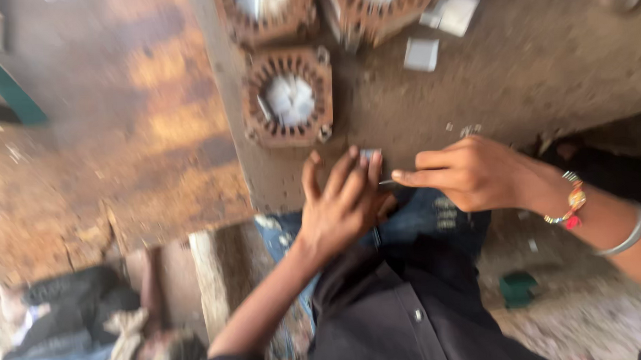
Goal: The person uses a red-handled screwdriver to press white paper squares into the slots of a brown, circular, slotted component. They repeatedly pick up paper squares and insert them into the component's slots, working on a wooden table.
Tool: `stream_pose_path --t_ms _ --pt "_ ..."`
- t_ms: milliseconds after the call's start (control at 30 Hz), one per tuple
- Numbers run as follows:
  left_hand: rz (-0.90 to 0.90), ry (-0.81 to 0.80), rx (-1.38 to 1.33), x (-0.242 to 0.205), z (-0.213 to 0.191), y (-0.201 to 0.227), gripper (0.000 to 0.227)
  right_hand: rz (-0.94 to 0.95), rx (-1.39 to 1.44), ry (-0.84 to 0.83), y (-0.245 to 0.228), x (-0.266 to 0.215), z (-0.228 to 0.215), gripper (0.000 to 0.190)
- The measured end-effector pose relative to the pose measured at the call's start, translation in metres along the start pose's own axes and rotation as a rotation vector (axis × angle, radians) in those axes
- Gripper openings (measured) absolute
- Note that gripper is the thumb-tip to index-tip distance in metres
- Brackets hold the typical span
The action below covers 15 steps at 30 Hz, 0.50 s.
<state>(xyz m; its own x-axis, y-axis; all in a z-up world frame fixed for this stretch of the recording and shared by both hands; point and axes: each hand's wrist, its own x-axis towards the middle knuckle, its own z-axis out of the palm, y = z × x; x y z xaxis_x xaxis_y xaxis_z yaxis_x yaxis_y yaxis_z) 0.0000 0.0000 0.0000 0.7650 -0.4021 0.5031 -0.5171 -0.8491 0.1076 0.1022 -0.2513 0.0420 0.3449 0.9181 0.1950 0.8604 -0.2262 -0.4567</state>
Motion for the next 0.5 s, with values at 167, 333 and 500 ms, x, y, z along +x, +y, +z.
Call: stream_pose_path --t_ms 167,333,500 --pt "0.112 0.06 -0.116 -0.018 -0.013 -0.002 0.046 0.205 0.689 0.849 -0.007 -0.026 0.039 0.026" --pt "-0.207 0.347 0.126 0.024 -0.014 -0.056 0.047 0.272 0.769 1.216 -0.02 -0.011 0.055 0.022" --pt "-0.233 0.189 0.104 0.07 -0.034 -0.063 0.065 0.318 0.74 1.158 -0.024 -0.014 0.052 0.019"
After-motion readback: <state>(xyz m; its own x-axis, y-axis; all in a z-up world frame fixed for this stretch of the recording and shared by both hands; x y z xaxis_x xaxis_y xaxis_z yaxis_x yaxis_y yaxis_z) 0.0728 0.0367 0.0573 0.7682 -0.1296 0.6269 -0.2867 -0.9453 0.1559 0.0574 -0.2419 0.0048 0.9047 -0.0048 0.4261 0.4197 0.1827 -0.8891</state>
